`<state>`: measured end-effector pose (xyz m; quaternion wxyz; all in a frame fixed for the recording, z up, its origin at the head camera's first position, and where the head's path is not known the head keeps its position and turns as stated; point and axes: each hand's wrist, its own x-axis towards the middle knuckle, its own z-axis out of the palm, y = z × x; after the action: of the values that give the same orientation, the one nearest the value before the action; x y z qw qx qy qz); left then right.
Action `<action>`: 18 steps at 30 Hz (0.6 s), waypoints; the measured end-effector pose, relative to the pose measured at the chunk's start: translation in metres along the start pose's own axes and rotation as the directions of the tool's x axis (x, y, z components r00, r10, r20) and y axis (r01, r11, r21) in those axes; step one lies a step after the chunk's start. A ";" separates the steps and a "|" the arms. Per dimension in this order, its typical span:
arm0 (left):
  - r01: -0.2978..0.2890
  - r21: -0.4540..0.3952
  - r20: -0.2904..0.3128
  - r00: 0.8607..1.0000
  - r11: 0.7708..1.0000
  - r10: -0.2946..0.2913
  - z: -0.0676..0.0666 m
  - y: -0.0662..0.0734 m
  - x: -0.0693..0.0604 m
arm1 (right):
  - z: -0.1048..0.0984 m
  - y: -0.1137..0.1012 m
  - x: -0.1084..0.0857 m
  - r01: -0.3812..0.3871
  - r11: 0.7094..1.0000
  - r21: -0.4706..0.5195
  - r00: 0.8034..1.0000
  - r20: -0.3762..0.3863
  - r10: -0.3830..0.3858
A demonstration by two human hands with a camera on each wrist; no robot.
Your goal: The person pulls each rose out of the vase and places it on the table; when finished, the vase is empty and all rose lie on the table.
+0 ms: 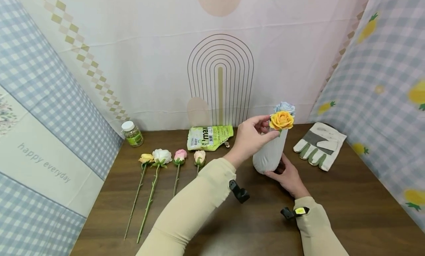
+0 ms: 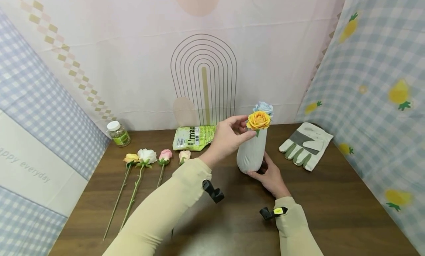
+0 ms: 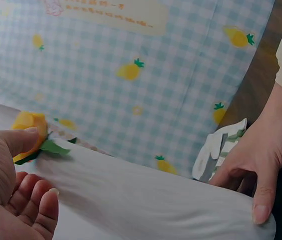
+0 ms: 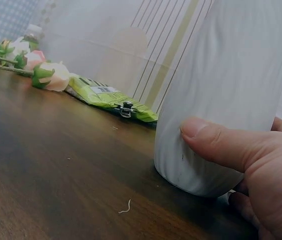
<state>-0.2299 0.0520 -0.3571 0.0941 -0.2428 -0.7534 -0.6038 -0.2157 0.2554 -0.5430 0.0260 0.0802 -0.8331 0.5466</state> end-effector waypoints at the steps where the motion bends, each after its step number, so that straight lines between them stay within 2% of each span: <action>1: -0.002 0.017 0.001 1.000 1.000 0.002 0.002 -0.001 0.002 | 0.000 0.000 0.000 -0.003 1.000 0.003 1.000 0.003 0.003; 8: -0.029 0.104 -0.005 1.000 0.994 0.030 0.011 -0.006 0.010 | -0.002 0.001 0.000 -0.003 1.000 -0.020 1.000 0.002 0.003; 15: -0.021 0.122 -0.010 1.000 0.992 0.022 0.016 -0.008 0.013 | -0.004 -0.032 -0.008 -0.025 1.000 -0.015 1.000 0.018 0.025; 18: -0.014 0.117 -0.022 1.000 0.993 0.016 0.017 -0.008 0.013 | -0.003 -0.034 -0.009 -0.028 0.999 -0.016 1.000 0.013 0.028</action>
<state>-0.2427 0.0706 -0.3627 0.1212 -0.2357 -0.7844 -0.5608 -0.2019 0.2454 -0.5125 0.0134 0.0721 -0.8386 0.5397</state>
